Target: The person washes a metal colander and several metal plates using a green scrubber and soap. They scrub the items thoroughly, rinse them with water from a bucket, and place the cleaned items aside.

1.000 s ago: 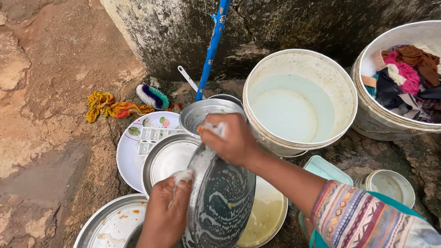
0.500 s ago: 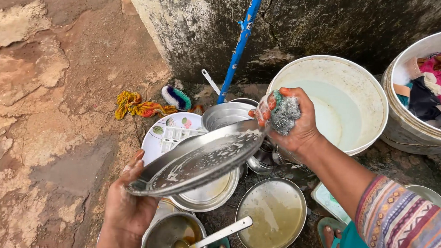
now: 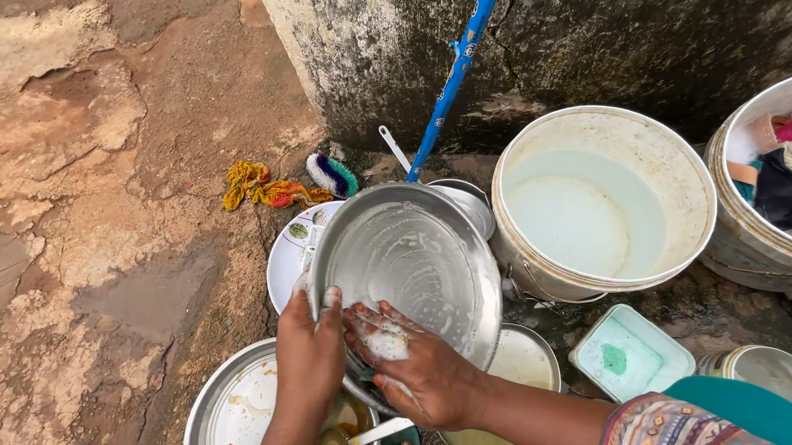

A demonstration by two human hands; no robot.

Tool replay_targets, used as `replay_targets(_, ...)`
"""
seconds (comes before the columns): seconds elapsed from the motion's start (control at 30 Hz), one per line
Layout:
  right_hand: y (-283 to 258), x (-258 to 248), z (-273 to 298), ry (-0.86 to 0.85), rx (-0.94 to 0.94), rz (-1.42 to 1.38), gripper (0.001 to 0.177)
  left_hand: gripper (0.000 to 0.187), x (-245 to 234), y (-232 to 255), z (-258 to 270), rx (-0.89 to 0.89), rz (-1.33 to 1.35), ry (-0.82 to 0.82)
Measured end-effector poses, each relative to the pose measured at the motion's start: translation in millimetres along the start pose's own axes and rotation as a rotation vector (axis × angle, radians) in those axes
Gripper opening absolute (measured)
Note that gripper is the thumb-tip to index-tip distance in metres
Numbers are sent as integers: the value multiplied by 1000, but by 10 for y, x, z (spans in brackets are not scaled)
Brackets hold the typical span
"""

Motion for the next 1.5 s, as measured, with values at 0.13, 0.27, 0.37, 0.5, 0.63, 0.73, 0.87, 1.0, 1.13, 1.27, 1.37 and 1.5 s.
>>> replay_targets(0.13,732,-89,33,146,97,342,83,26,-310,315,16,-186,-241,109)
replay_targets(0.27,849,-649,-309,434,104,426,74,29,241,-72,199,-25,-119,-50)
replay_targets(0.37,735,-683,-355,489,240,148,33,37,687,134,527,140,-320,-205)
replay_targets(0.5,1205,-609,-214,396,294,79,26,32,824,284,746,7,-335,-234)
replay_targets(0.63,1588,-765,-58,511,526,231,25,33,843,187,827,98,-345,-118)
replay_targets(0.73,622,-514,-268,439,38,108,21,46,858,6,698,29,-240,-174)
replay_targets(0.87,1333,-616,-202,436,386,71,21,47,753,333,750,44,-268,-114)
replay_targets(1.0,1022,-545,-122,515,307,163,22,48,704,112,753,-40,-347,-172)
replay_targets(1.13,563,-448,-256,386,-2,53,21,49,724,26,640,50,-273,-167)
replay_targets(1.27,1982,-535,281,375,828,320,42,47,429,-33,321,-72,-272,-64)
replay_targets(1.37,2382,-285,809,309,1280,-222,47,40,172,-159,22,-182,-6,116)
replay_targets(1.5,2168,78,1051,190,1632,-684,14,35,6,-301,-187,-348,191,322)
Point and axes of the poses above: each hand's wrist, its own z-axis away from the middle knuckle, its own x-axis out of the palm, y = z × x, the point moved 8 cm from there along -z, towards the middle knuckle, and after that the axes turned 11 degrees about y, right-handed, at the moved point
